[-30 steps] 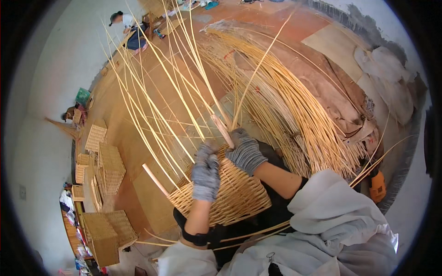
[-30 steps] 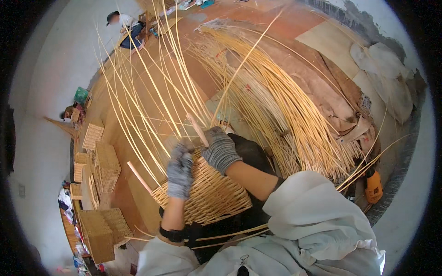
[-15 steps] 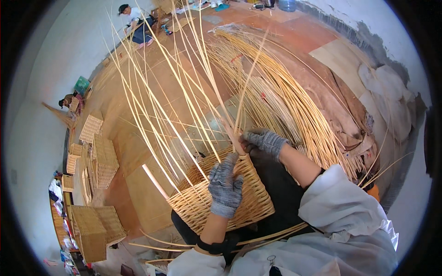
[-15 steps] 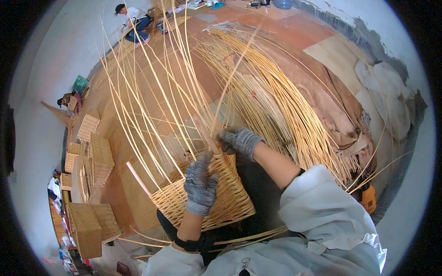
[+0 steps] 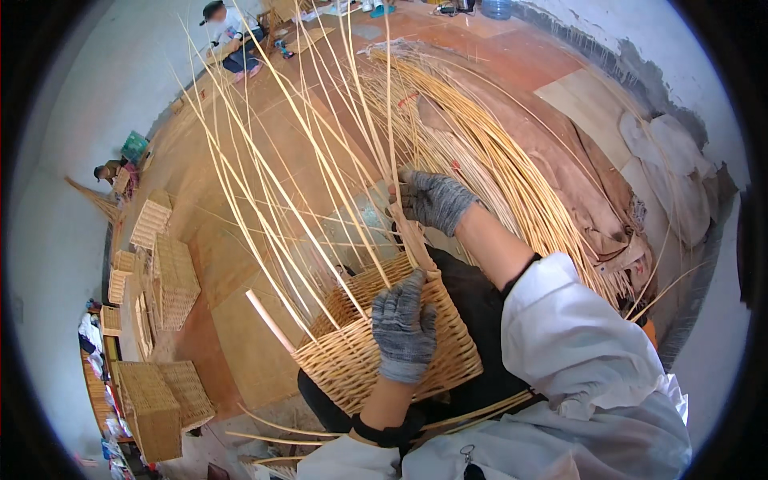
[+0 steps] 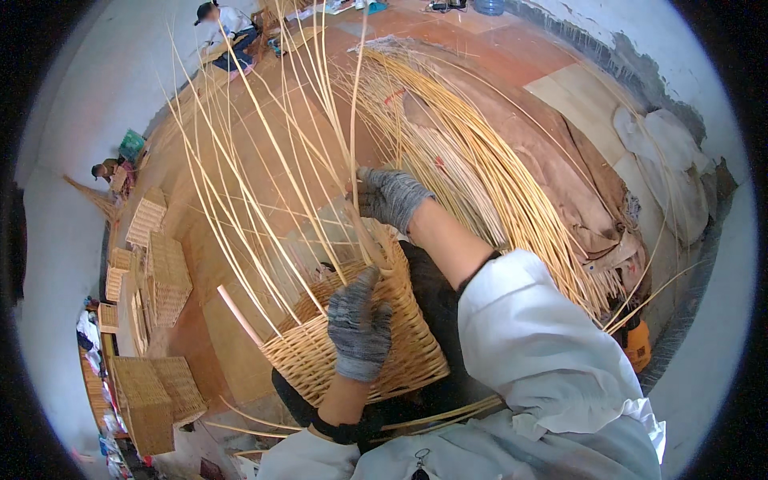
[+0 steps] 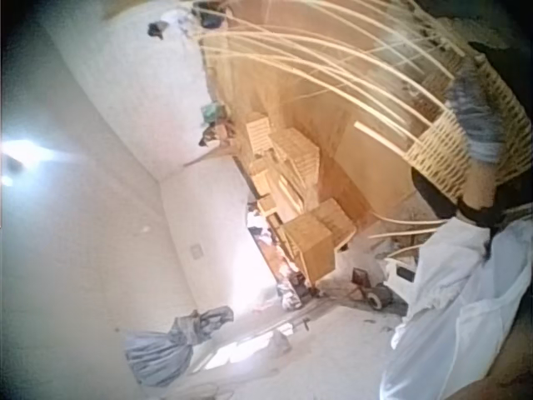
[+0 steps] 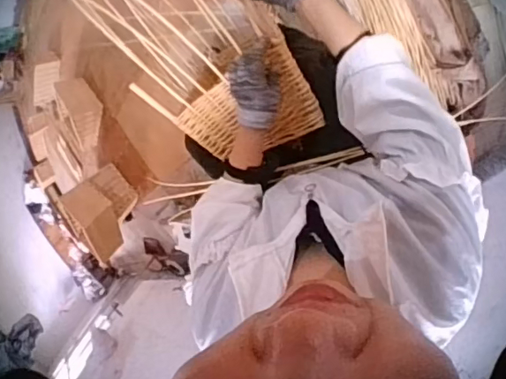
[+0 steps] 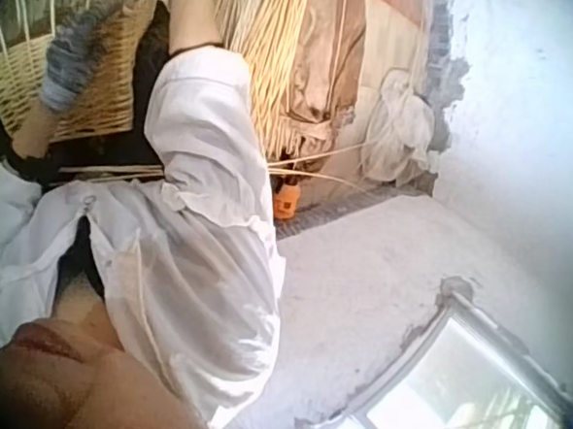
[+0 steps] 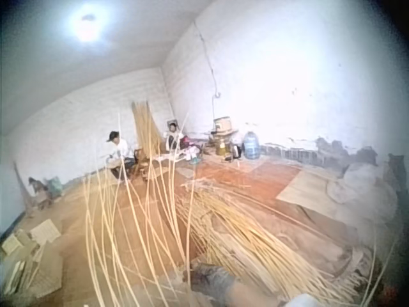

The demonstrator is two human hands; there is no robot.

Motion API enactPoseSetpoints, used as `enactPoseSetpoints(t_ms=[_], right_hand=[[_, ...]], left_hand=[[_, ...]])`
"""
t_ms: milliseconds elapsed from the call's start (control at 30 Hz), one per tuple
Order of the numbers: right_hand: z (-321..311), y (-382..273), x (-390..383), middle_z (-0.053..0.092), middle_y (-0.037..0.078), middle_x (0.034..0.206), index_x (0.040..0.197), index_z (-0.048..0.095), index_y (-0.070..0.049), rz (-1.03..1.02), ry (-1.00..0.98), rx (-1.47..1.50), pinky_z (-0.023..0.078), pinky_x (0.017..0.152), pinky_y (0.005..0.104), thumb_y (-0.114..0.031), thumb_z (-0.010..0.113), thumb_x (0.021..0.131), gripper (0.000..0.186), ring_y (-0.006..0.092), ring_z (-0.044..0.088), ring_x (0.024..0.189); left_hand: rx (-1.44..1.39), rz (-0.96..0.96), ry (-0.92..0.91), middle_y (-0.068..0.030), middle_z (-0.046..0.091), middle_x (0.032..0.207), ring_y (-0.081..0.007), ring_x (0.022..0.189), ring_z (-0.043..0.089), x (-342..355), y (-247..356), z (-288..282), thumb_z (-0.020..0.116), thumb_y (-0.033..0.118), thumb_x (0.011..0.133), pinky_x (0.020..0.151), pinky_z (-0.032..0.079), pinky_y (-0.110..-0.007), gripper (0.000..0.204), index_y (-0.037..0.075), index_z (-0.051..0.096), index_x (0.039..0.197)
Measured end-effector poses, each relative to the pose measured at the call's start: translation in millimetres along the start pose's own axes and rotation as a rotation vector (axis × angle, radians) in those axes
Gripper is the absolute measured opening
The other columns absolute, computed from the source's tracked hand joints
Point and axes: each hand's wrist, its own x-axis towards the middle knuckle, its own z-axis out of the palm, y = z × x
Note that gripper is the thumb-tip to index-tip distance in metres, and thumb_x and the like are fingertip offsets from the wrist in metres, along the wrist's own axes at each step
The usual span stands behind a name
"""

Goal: Weaving the sides of a wicker or willow basket using vertical stakes and horizontal weaving strips.

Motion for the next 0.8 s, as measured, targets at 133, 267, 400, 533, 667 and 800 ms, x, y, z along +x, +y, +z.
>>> enactPoseSetpoints(t_ms=[133, 267, 400, 533, 667, 800], right_hand=[[15, -15, -5, 0.064, 0.015, 0.090, 0.111, 0.051, 0.002, -0.100, -0.048, -0.168, 0.055, 0.069, 0.0382, -0.015, 0.061, 0.086, 0.032, 0.0263, 0.064, 0.074], [61, -38, 4, 0.063, 0.014, 0.082, 0.094, 0.057, 0.003, -0.048, -0.118, -0.440, 0.055, 0.067, 0.0394, -0.015, 0.062, 0.084, 0.021, 0.0262, 0.063, 0.070], [92, -54, 9, 0.060, 0.009, 0.070, 0.086, 0.059, 0.001, -0.174, -0.181, -0.748, 0.053, 0.061, 0.0343, -0.018, 0.059, 0.085, 0.018, 0.0203, 0.060, 0.059], [74, -60, -54, 0.053, 0.003, 0.062, 0.088, 0.056, -0.004, -0.335, 0.107, -0.822, 0.048, 0.054, 0.0298, -0.034, 0.055, 0.089, 0.030, 0.0150, 0.054, 0.055], [32, -29, -66, 0.048, 0.002, 0.057, 0.080, 0.055, -0.007, -0.221, 0.081, -0.423, 0.041, 0.047, 0.0285, -0.036, 0.050, 0.091, 0.032, 0.0144, 0.047, 0.049], [65, -91, 21, 0.048, 0.003, 0.058, 0.073, 0.053, -0.009, -0.853, 0.248, -0.448, 0.035, 0.041, 0.0265, -0.041, 0.050, 0.090, 0.036, 0.0118, 0.044, 0.046]], left_hand=[[0.028, 0.051, 0.037, -0.0130, 0.058, 0.108, -0.0320, 0.097, 0.053, 2, 2, 4, 0.064, 0.007, 0.071, 0.088, 0.041, -0.042, 0.052, 0.007, 0.051, 0.122], [0.068, 0.100, 0.044, -0.0147, 0.057, 0.105, -0.0331, 0.094, 0.052, 3, 5, 7, 0.061, 0.016, 0.077, 0.087, 0.039, -0.043, 0.050, 0.006, 0.049, 0.123], [-0.047, 0.028, 0.160, -0.0163, 0.055, 0.110, -0.0330, 0.100, 0.050, -7, -6, 19, 0.059, 0.029, 0.082, 0.090, 0.036, -0.045, 0.051, 0.004, 0.048, 0.125], [0.329, -0.075, 0.303, -0.0176, 0.051, 0.119, -0.0344, 0.112, 0.046, -18, -20, 4, 0.059, 0.044, 0.080, 0.098, 0.030, -0.048, 0.063, 0.003, 0.046, 0.126], [0.457, -0.045, 0.099, -0.0177, 0.043, 0.126, -0.0337, 0.119, 0.041, -27, -33, 3, 0.045, 0.057, 0.084, 0.101, 0.020, -0.057, 0.069, 0.003, 0.042, 0.128], [0.373, 0.056, 0.239, -0.0268, 0.038, 0.128, -0.0406, 0.120, 0.037, -30, -24, 12, 0.044, 0.058, 0.085, 0.098, 0.025, -0.056, 0.074, 0.000, 0.035, 0.129]])
